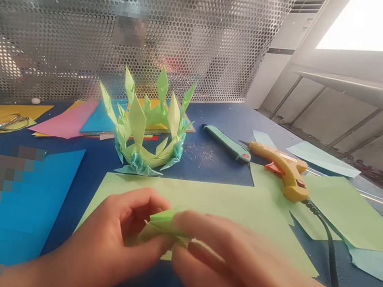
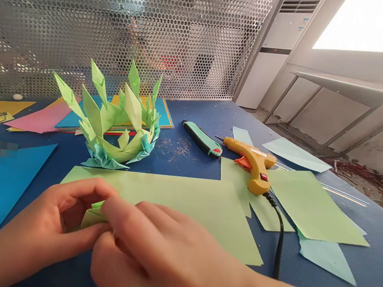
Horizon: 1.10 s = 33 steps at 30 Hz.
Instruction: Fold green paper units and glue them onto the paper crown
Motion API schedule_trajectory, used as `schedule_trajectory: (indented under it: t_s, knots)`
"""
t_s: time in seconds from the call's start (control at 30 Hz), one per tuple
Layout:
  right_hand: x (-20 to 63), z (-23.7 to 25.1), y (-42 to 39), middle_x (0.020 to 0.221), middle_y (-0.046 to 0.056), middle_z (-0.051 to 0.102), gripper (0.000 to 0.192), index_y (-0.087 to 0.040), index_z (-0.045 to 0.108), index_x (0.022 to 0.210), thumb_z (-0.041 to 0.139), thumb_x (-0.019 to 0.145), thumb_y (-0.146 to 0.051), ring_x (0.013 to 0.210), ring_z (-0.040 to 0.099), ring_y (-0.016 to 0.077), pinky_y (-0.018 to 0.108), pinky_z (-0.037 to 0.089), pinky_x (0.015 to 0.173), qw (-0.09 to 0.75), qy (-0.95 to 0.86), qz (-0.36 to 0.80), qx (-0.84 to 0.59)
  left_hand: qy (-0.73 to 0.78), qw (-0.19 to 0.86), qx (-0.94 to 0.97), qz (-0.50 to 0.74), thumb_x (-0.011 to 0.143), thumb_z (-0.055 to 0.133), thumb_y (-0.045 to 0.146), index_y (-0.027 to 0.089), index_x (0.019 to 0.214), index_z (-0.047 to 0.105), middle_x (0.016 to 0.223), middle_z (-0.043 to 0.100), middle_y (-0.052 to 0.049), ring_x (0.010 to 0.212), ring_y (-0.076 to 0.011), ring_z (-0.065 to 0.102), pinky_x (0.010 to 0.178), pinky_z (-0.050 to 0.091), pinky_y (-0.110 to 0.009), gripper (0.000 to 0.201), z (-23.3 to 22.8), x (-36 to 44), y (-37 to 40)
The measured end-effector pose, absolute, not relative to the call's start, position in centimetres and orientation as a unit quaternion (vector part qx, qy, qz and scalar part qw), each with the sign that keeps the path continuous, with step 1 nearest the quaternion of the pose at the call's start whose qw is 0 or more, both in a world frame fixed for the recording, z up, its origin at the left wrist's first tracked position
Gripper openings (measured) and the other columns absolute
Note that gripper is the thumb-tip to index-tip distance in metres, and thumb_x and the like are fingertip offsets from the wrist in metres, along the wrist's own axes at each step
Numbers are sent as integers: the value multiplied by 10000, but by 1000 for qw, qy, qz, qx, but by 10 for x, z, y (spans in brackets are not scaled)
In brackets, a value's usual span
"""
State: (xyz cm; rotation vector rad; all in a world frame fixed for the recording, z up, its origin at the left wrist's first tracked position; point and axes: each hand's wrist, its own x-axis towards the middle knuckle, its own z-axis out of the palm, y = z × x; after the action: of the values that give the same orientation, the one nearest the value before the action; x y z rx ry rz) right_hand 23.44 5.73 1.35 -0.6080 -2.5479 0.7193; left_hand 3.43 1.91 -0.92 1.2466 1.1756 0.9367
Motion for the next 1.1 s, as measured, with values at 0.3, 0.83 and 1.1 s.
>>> schedule_trajectory:
  t_s: [0.3, 0.83, 1.1]
  knots:
    - [242, -4, 62, 1273, 12, 552, 479, -357, 480, 1310, 579, 947, -60, 842, 677, 69, 156, 528, 831, 303, -885, 322, -146, 489, 581, 476, 443, 725, 831, 178, 238, 791, 746, 721, 699, 65, 713, -118, 626, 653, 503, -151, 124, -8, 33, 17]
    - [228, 3, 70, 726, -93, 651, 318, -222, 645, 911, 816, 712, -42, 699, 631, 59, 134, 490, 675, 259, -618, 699, -252, 471, 648, 433, 414, 626, 889, 110, 198, 711, 684, 683, 691, 69, 667, -87, 604, 625, 491, -131, 239, -8, 31, 23]
    - [227, 8, 68, 688, -90, 614, 259, -215, 671, 813, 820, 682, -49, 672, 564, 85, 172, 492, 688, 266, -692, 598, -303, 510, 601, 485, 379, 670, 789, 91, 192, 703, 660, 640, 648, 76, 613, -86, 545, 579, 417, -152, 167, -3, 34, 22]
